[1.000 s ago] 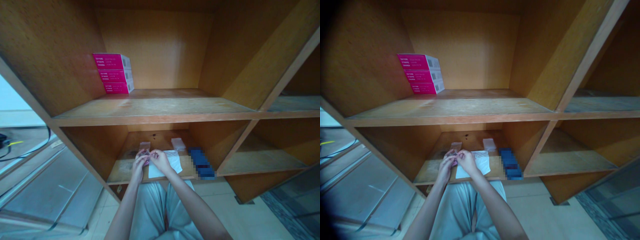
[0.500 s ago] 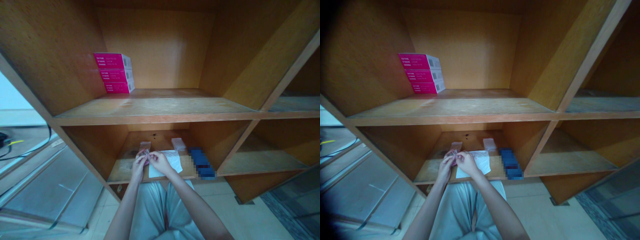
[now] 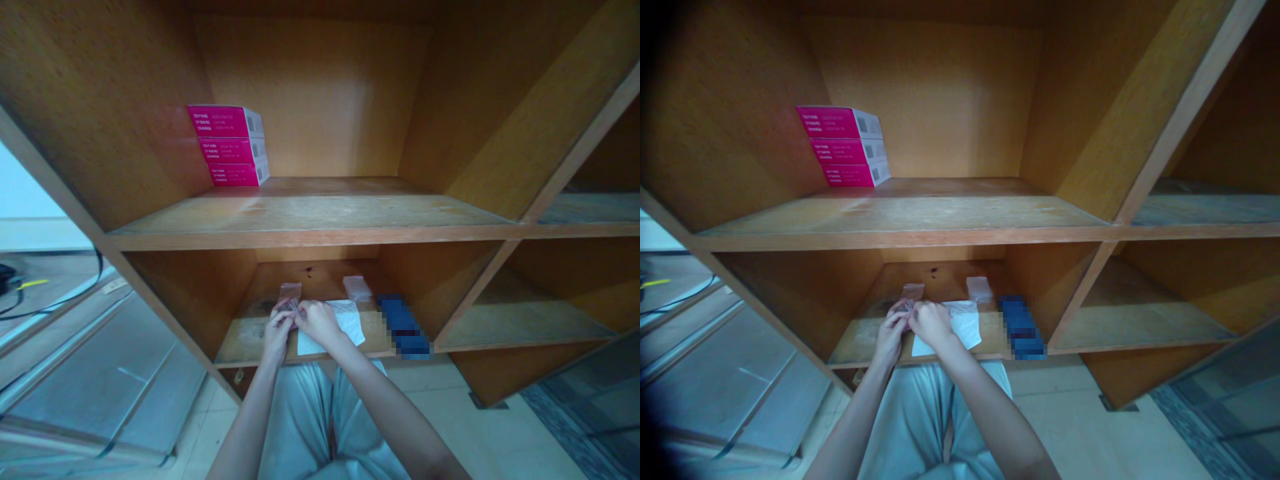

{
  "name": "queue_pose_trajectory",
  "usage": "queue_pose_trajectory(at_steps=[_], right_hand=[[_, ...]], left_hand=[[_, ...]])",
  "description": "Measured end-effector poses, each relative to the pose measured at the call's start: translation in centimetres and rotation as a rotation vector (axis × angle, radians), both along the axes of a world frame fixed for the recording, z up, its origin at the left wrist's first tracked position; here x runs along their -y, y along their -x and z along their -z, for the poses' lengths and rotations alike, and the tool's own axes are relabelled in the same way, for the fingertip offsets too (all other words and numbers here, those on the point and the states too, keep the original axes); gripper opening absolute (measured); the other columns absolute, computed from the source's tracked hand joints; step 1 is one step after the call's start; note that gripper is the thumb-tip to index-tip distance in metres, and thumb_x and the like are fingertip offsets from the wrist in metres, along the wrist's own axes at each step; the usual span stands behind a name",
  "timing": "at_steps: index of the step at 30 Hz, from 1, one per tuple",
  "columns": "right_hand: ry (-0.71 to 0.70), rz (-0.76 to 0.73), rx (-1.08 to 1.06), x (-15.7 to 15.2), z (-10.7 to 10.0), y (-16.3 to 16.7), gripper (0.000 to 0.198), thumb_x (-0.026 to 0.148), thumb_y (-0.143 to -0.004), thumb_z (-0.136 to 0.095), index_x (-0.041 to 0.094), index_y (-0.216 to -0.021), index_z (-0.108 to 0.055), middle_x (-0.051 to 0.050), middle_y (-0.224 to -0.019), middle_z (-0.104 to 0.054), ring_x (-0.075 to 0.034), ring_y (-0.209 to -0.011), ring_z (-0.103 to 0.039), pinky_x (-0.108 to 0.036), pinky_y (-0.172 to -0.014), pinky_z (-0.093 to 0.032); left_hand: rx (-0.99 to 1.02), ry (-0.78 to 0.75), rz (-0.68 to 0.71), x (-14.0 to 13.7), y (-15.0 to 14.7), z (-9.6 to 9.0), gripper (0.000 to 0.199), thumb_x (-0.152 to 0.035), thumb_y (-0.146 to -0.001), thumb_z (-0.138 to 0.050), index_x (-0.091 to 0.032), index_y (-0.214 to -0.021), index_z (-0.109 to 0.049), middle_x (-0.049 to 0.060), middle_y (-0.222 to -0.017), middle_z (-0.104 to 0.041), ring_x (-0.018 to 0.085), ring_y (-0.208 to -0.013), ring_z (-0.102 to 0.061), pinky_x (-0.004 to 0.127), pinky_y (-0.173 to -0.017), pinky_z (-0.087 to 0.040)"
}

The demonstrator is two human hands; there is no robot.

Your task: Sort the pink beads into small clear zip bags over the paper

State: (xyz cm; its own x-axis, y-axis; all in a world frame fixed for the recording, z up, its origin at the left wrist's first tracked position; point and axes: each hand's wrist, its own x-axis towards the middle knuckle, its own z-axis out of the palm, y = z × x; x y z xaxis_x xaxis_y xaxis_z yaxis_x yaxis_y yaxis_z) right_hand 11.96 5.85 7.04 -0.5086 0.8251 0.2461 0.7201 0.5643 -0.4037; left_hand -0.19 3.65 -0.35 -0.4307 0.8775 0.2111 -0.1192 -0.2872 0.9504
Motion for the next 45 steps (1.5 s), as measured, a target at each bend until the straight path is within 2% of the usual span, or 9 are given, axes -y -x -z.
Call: queue_pose_trajectory(at_steps=[5,14,21,24,29,32,38,41,45], right_hand=[[-0.011,0.008,0.163,0.2,-1.3,0.7,0.023,0.026,-0.081,-0.045,0.016,-0.090,-0.063,-0.011,-0.087,-0.068,-0.021,-0.081,-0.064,-0.026,-0.068,-0.044],[-0.013,0.012,0.165,-0.4,-0.9,1.1,0.024,0.030,-0.080,-0.047,0.016,-0.090,-0.064,-0.011,-0.085,-0.069,-0.022,-0.080,-0.065,-0.026,-0.066,-0.045],[0.027,0.206,0.172,-0.9,-0.9,1.0,0.026,0.029,-0.081,-0.045,0.013,-0.088,-0.064,-0.016,-0.086,-0.067,-0.023,-0.080,-0.065,-0.028,-0.067,-0.045],[0.029,0.238,0.162,-1.1,-1.0,0.9,0.027,0.031,-0.081,-0.045,0.013,-0.087,-0.064,-0.016,-0.086,-0.067,-0.024,-0.079,-0.064,-0.030,-0.067,-0.045],[0.019,0.133,0.164,-0.7,-1.6,0.4,0.027,0.032,-0.083,-0.043,0.016,-0.096,-0.060,-0.013,-0.085,-0.068,-0.023,-0.080,-0.064,-0.029,-0.066,-0.045],[-0.033,0.023,0.183,-0.5,-2.1,0.1,0.025,0.024,-0.085,-0.041,0.021,-0.104,-0.056,-0.010,-0.091,-0.067,-0.020,-0.081,-0.064,-0.027,-0.066,-0.045],[-0.033,-0.066,0.323,-0.6,-2.3,0.4,0.025,0.012,-0.083,-0.040,0.016,-0.091,-0.064,-0.013,-0.087,-0.067,-0.023,-0.080,-0.065,-0.028,-0.065,-0.046],[-0.032,-0.056,0.327,-0.6,-2.2,0.6,0.022,0.016,-0.081,-0.045,0.012,-0.088,-0.065,-0.016,-0.086,-0.067,-0.023,-0.081,-0.064,-0.028,-0.066,-0.046],[-0.001,-0.081,0.210,-1.1,-2.1,0.0,0.022,0.020,-0.081,-0.047,0.017,-0.088,-0.068,-0.012,-0.087,-0.069,-0.021,-0.082,-0.064,-0.026,-0.069,-0.045]], left_hand=[[-0.037,-0.009,-0.028,0.0,0.1,0.1,0.015,-0.032,-0.063,-0.065,-0.016,-0.064,-0.066,0.008,-0.118,-0.047,0.025,-0.108,-0.048,0.026,-0.067,-0.050],[-0.070,-0.006,-0.052,-0.1,0.1,0.1,0.013,-0.028,-0.065,-0.061,-0.016,-0.061,-0.063,0.007,-0.118,-0.046,0.025,-0.108,-0.047,0.026,-0.066,-0.051],[-0.004,0.009,-0.047,0.1,-0.1,-0.1,0.015,-0.028,-0.065,-0.061,-0.014,-0.060,-0.059,0.007,-0.121,-0.045,0.022,-0.101,-0.052,0.023,-0.061,-0.051],[0.020,0.027,-0.028,0.2,-0.2,-0.2,0.015,-0.029,-0.065,-0.062,-0.014,-0.061,-0.058,0.006,-0.123,-0.044,0.019,-0.098,-0.053,0.021,-0.060,-0.051],[0.077,0.042,-0.046,0.1,-0.2,-0.1,0.018,-0.032,-0.063,-0.063,-0.014,-0.061,-0.059,0.005,-0.122,-0.044,0.018,-0.092,-0.055,0.021,-0.058,-0.051],[0.061,0.028,-0.048,0.1,-0.2,-0.1,0.018,-0.032,-0.062,-0.063,-0.014,-0.062,-0.060,0.006,-0.119,-0.046,0.019,-0.094,-0.054,0.022,-0.058,-0.051],[-0.020,0.014,-0.042,0.1,-0.1,-0.2,0.014,-0.029,-0.064,-0.062,-0.016,-0.060,-0.061,0.006,-0.116,-0.048,0.021,-0.099,-0.052,0.021,-0.059,-0.050],[-0.024,0.015,-0.034,0.2,-0.1,-0.3,0.014,-0.029,-0.063,-0.063,-0.016,-0.058,-0.061,0.006,-0.114,-0.050,0.022,-0.101,-0.052,0.022,-0.061,-0.050],[0.097,0.069,0.015,0.4,-0.1,-0.5,0.019,-0.034,-0.064,-0.061,-0.014,-0.065,-0.060,0.007,-0.107,-0.055,0.016,-0.082,-0.058,0.021,-0.056,-0.048]])
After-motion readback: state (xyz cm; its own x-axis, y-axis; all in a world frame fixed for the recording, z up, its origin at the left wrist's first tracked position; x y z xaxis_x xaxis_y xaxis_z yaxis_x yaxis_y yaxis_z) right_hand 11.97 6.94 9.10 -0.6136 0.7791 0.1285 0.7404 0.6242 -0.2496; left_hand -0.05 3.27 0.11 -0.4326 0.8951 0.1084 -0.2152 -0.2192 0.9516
